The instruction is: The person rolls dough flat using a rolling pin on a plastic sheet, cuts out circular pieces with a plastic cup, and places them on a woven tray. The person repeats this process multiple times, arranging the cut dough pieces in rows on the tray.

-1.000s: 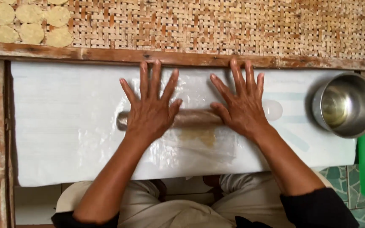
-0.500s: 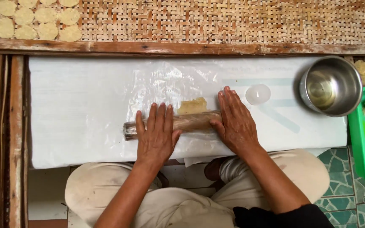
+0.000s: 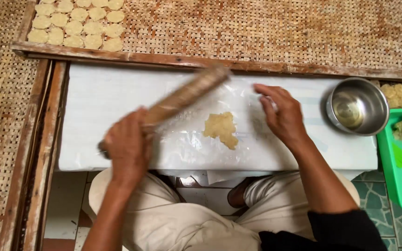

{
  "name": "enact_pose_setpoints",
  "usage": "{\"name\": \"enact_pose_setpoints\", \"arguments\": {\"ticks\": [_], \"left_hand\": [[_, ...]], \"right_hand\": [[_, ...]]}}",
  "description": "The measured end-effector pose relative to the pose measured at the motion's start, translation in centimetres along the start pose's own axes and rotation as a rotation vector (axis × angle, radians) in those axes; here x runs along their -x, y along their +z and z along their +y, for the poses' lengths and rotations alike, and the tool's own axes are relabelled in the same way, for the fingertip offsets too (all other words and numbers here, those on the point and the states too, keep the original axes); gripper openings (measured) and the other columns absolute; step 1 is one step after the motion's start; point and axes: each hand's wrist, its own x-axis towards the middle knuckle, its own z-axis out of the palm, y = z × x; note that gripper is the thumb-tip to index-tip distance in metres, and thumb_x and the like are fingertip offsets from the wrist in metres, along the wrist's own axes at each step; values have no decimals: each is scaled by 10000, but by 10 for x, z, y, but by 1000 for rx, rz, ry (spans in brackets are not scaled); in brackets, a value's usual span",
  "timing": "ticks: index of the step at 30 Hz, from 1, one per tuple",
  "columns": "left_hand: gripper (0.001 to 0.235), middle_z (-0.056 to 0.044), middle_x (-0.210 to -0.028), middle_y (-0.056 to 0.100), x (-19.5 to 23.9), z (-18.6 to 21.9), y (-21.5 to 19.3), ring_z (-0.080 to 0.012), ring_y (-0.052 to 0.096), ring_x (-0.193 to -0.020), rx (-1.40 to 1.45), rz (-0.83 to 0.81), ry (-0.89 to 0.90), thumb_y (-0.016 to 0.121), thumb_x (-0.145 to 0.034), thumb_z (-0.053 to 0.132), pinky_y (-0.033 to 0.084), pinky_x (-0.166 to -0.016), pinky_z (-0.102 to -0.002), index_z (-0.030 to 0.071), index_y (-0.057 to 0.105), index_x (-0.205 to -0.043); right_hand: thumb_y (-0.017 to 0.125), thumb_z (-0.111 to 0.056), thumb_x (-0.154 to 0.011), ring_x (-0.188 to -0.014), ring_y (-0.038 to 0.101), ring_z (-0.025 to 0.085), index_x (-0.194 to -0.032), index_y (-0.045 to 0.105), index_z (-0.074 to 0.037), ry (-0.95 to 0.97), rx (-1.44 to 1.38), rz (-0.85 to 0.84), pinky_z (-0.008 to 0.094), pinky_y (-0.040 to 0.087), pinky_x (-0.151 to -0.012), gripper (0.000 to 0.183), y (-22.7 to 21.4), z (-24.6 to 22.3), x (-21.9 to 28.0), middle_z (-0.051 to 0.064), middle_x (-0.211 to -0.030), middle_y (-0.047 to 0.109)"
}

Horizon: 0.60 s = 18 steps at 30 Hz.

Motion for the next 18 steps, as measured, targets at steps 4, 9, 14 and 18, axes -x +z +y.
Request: {"name": "enact_pose_setpoints", "arguments": {"ticks": [4,9,14,18], "left_hand": [[784,-143,-1320,538,8,-11,-45,-379,531,-1126,28,2,-173,793,-821,168,381,-955,-535,64,451,-1519],[746,-114,-1309,519,29,-26,-48,-343,501,-1165,61,-72,-310,765,-868,171,320,-1036,-532,115,444,-1539],[754,-81,-1305,531,35,-21,-32,-321,522,-1158,80,-94,-306,774,-842,218,343,-1033,-521,148,461,-1524],[749,-77,-1313,526,30,-13,-28,-311,519,-1179,101,-132,-307,764,-848,241,338,-1053,-521,158,450,-1522]], "right_hand": [[675,-149,-980,-981,720,236,-1182,758,-246,-83,16,-179,402,558,-902,239,37,-21,-31,-27,-995,765],[690,-312,-928,-1102,684,353,-1150,754,-161,18,234,-547,478,588,-910,277,69,-10,-31,64,-1180,713],[732,-323,-895,-1157,650,366,-1137,717,-181,-15,260,-578,471,592,-902,282,93,-3,-15,38,-1253,625],[720,-224,-891,-910,716,301,-991,659,-167,-46,264,-604,428,587,-809,130,78,-40,-20,31,-879,677]]}}
